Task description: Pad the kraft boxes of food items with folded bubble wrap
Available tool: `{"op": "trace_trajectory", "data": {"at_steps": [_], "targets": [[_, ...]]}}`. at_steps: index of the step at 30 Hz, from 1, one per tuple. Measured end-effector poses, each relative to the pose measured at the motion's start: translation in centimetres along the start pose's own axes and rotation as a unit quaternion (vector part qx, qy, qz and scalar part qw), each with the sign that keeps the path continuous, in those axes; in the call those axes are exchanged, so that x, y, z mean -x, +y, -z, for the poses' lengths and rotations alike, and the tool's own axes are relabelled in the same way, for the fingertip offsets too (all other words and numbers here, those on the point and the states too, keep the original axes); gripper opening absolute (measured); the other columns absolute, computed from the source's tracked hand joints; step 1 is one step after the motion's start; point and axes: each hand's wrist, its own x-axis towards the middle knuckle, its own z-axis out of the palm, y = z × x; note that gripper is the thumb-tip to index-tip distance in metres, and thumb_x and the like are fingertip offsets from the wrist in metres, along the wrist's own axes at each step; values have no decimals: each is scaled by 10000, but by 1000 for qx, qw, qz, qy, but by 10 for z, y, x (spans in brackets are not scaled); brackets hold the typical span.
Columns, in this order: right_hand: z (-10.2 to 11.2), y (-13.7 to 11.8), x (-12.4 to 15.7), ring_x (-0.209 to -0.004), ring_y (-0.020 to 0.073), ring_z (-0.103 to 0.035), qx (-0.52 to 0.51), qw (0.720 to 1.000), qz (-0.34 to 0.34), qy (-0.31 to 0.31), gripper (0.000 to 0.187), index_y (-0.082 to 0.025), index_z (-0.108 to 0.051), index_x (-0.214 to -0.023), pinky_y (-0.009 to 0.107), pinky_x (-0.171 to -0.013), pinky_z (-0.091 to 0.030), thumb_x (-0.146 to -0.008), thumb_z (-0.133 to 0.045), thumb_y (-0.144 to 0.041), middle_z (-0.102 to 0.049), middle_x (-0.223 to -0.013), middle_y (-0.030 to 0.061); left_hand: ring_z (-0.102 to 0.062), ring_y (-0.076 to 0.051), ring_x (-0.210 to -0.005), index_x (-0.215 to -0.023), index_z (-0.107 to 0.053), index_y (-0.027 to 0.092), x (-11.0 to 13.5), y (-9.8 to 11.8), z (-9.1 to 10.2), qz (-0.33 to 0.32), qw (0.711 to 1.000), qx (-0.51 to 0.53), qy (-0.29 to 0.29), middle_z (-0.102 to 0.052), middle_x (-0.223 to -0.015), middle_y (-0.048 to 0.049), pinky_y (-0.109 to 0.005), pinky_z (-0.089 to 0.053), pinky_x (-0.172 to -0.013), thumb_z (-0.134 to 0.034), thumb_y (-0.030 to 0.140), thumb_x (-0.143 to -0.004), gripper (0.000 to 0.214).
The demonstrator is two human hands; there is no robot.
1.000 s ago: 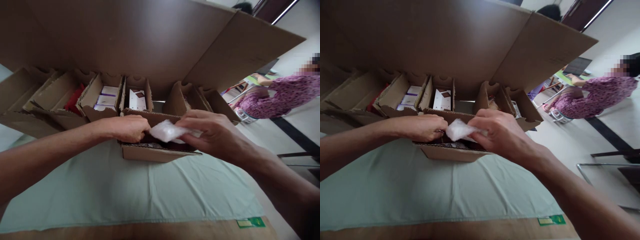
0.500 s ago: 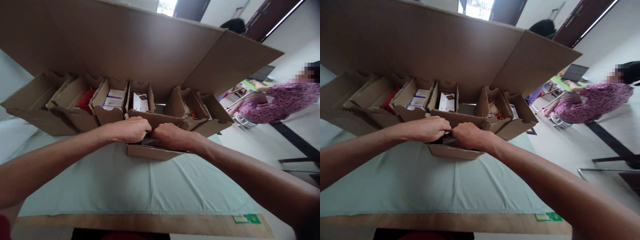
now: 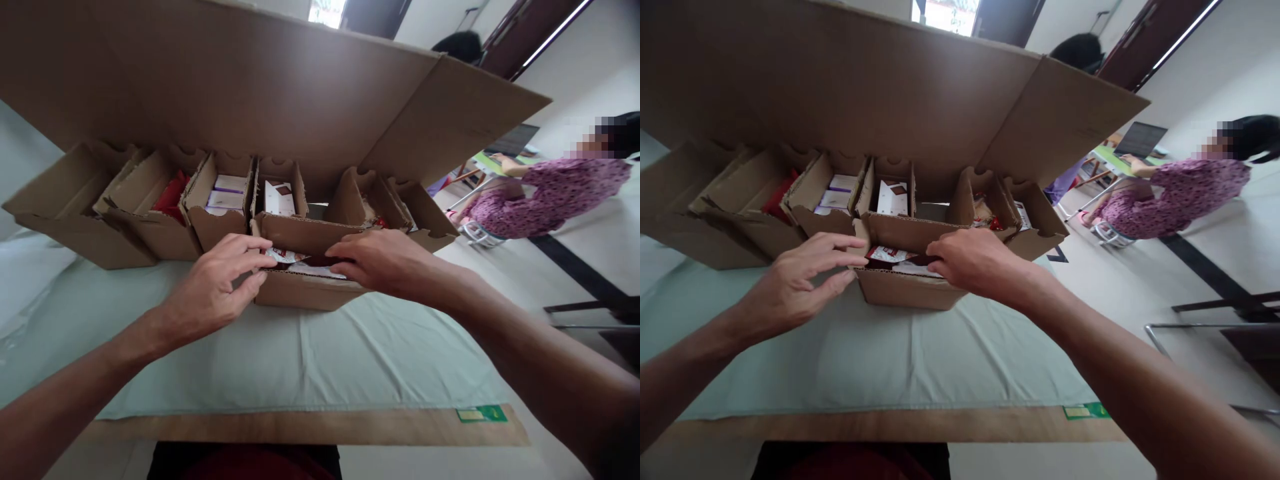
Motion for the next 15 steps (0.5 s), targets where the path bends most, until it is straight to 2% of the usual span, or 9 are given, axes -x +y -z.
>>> {"op": "trace_trajectory", "data": {"at_steps": [2,6,8,10,12,13,15], "targets": [[0,2,10,-959,242,-722,-65,997,22,29,354,-227,-776,-1109,321,-784,-494,-1024,-466,-374,-782,-1094,66,-654,-233,-1168,-1077,-735,214,11,2,-1,16,999,-5,37,-706,-1248,-95,-407,-545,-1004,-556,187,-956,217],[-14,0,16,-941,234,-727,-183,979,85,21,485,-215,-781,-1091,337,-842,-520,-1056,-387,-495,-778,-1082,73,-644,-245,-1201,-1096,-725,235,33,9,-12,59,993,-8,105,-680,-1298,-81,-436,-532,-1036,-580,206,-947,209],[-19,0,25,-1000,255,-721,-203,973,82,72,469,-217,-783,-1084,371,-900,-526,-1036,-430,-523,-771,-1117,84,-634,-252,-1223,-1132,-714,250,46,9,-18,96,986,0,135,-659,-1338,-71,-453,-522,-1056,-594,237,-944,224],[-24,-1,47,-1131,279,-687,-217,959,32,181,402,-230,-769,-1126,410,-986,-511,-1006,-507,-510,-747,-1210,89,-631,-263,-1223,-1212,-686,257,60,0,-25,156,976,29,151,-639,-1373,-74,-472,-517,-1063,-618,290,-936,286],[-37,-1,77,-1168,283,-672,-239,927,-56,283,334,-249,-757,-1136,428,-1006,-510,-981,-566,-475,-743,-1222,83,-624,-284,-1231,-1320,-628,250,72,-17,-34,225,960,83,148,-620,-1403,-98,-495,-511,-1065,-648,368,-919,419],[-48,-1,92,-1136,279,-685,-256,908,-107,315,305,-254,-756,-1114,427,-981,-524,-975,-577,-458,-754,-1187,80,-610,-300,-1255,-1375,-589,241,75,-28,-41,255,950,116,140,-606,-1422,-116,-509,-500,-1073,-660,413,-906,505],[-81,-4,115,-1004,266,-720,-309,871,-194,329,286,-249,-752,-1051,410,-873,-565,-969,-575,-458,-778,-1063,79,-542,-346,-1349,-1467,-500,212,77,-47,-57,287,931,192,123,-561,-1477,-159,-546,-460,-1106,-677,499,-874,682]]}}
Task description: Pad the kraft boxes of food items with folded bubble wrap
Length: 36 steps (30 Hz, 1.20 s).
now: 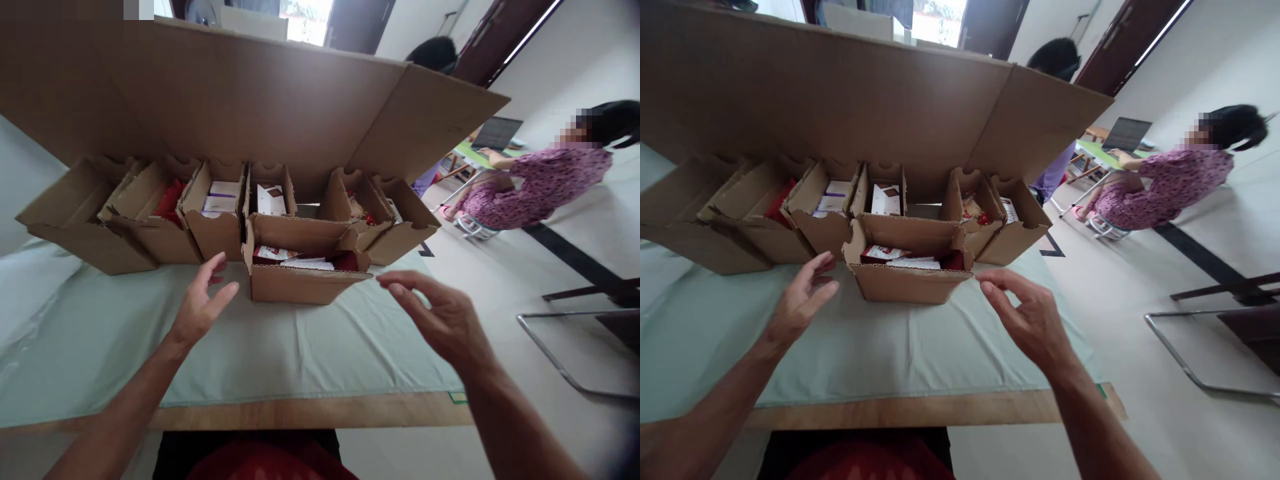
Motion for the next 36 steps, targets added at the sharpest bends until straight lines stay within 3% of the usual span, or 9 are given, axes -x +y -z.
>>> {"op": "trace_trajectory", "data": {"at_steps": [2,4,7,10,17,21,26,32,36], "targets": [[-23,25,24,-957,277,-725,-35,995,-89,4,333,-231,-734,-1086,409,-788,-582,-930,-601,-493,-774,-1074,105,-468,-367,-1423,-1534,-406,200,-8,-13,-17,15,996,71,-44,-489,-1547,-181,-568,-407,-1150,-677,553,-853,813],[-58,44,35,-1042,314,-709,-86,987,-139,-2,527,-210,-660,-1258,440,-801,-588,-846,-676,-537,-728,-1220,162,-449,-351,-1443,-1565,-346,204,-12,-16,-37,6,987,135,-85,-450,-1583,-174,-550,-367,-1188,-661,564,-864,849],[-106,55,30,-1178,342,-646,-162,975,-150,17,685,-200,-585,-1322,481,-877,-574,-779,-699,-601,-648,-1353,190,-494,-315,-1405,-1554,-345,202,-7,-7,-64,-12,978,185,-90,-504,-1539,-156,-498,-356,-1210,-659,546,-881,818],[-129,47,22,-1118,312,-652,-210,966,-148,35,628,-206,-588,-1254,481,-914,-554,-797,-663,-630,-684,-1262,151,-500,-310,-1397,-1534,-363,197,6,2,-75,-11,980,189,-60,-525,-1511,-151,-486,-340,-1223,-674,548,-875,809],[-115,15,44,-1002,273,-655,-221,961,-153,70,510,-186,-623,-1186,386,-854,-523,-929,-469,-599,-728,-1127,113,-532,-301,-1362,-1459,-493,219,44,5,-69,3,985,171,7,-606,-1415,-125,-490,-358,-1206,-570,555,-951,614],[-106,-13,52,-888,249,-639,-186,968,-148,75,492,-187,-661,-1096,349,-788,-491,-952,-431,-597,-734,-992,81,-616,-281,-1220,-1418,-548,229,61,12,-53,20,988,141,54,-676,-1303,-104,-470,-449,-1118,-550,544,-967,551],[-94,-49,53,-858,240,-626,-219,966,-111,78,429,-191,-666,-1056,329,-740,-494,-947,-471,-557,-725,-950,74,-619,-249,-1191,-1379,-573,234,72,35,-30,-21,985,140,98,-669,-1314,-87,-394,-488,-1056,-550,498,-981,479],[-67,-70,66,-810,222,-589,-187,965,-113,146,407,-190,-671,-1005,325,-716,-465,-932,-515,-559,-697,-867,48,-625,-240,-1160,-1323,-607,206,80,61,-25,-54,985,151,69,-700,-1228,-80,-361,-503,-1017,-557,503,-980,456],[-62,-81,68,-837,221,-579,-211,965,-91,130,389,-192,-681,-987,322,-728,-455,-929,-528,-544,-688,-884,45,-627,-239,-1146,-1302,-614,203,82,70,-15,-57,986,131,89,-696,-1235,-81,-363,-510,-1000,-544,512,-986,448]]}}
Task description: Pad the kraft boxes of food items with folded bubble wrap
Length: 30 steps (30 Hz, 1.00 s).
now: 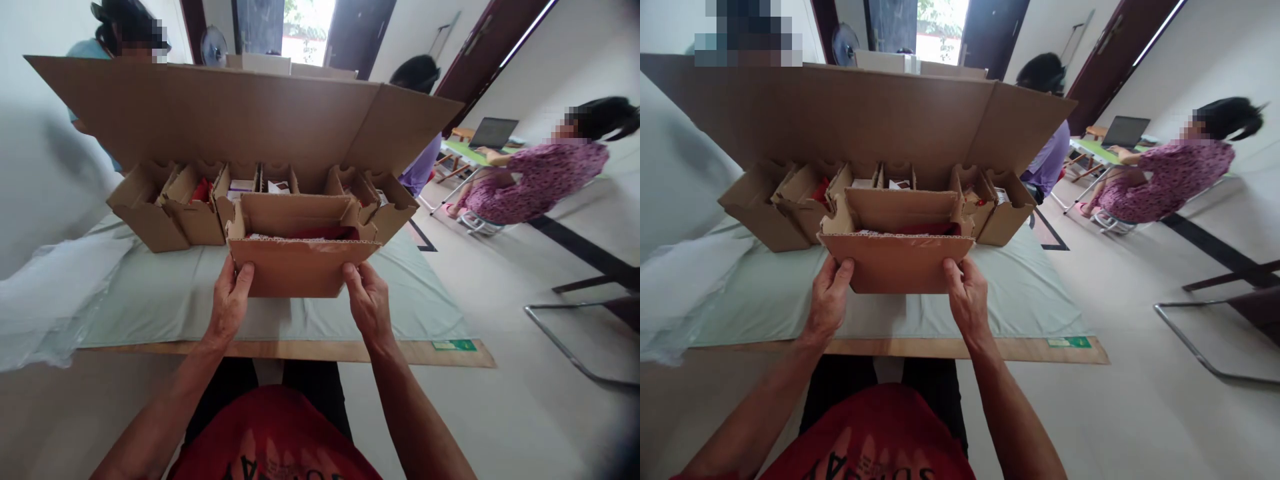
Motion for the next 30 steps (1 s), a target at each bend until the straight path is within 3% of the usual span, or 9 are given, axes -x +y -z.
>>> {"op": "trace_trajectory", "data": {"at_steps": [5,10,15,20,25,30], "targets": [[4,-8,0,-784,192,-538,11,998,-1,54,354,-203,-660,-898,300,-705,-435,-937,-539,-533,-634,-796,15,-633,-231,-1146,-1318,-618,213,-1,17,6,-11,999,12,-39,-683,-1293,-75,-333,-517,-979,-594,518,-967,466],[4,-13,-1,-818,206,-564,0,1000,19,16,373,-198,-680,-964,307,-720,-446,-945,-527,-538,-668,-851,31,-650,-216,-1078,-1272,-648,208,1,28,13,-21,1000,-15,-2,-713,-1202,-64,-327,-530,-942,-587,510,-974,428],[8,-15,-7,-770,185,-533,7,998,21,51,348,-215,-659,-901,292,-690,-436,-949,-536,-537,-621,-785,10,-645,-239,-1115,-1272,-655,211,3,38,10,-19,999,-21,-31,-717,-1190,-70,-356,-537,-956,-605,520,-955,445],[5,-15,-11,-826,200,-565,0,999,36,1,344,-215,-659,-937,302,-731,-450,-968,-511,-525,-647,-829,17,-649,-226,-1107,-1246,-660,208,4,37,15,-17,999,-39,4,-722,-1160,-59,-343,-537,-963,-585,494,-970,404],[0,21,-23,-1054,231,-610,-43,998,39,13,395,-234,-656,-1128,345,-925,-484,-982,-479,-556,-701,-1080,46,-625,-253,-1211,-1372,-573,231,31,23,5,9,998,-56,-20,-644,-1354,-91,-385,-532,-1019,-572,439,-982,442],[-28,89,-55,-1207,242,-610,-76,997,-11,7,675,-217,-635,-1234,404,-1063,-477,-954,-302,-733,-680,-1287,83,-474,-324,-1418,-1580,-336,287,95,-8,-16,16,991,-119,-64,-393,-1607,-136,-490,-489,-1101,-601,352,-957,680]]}}
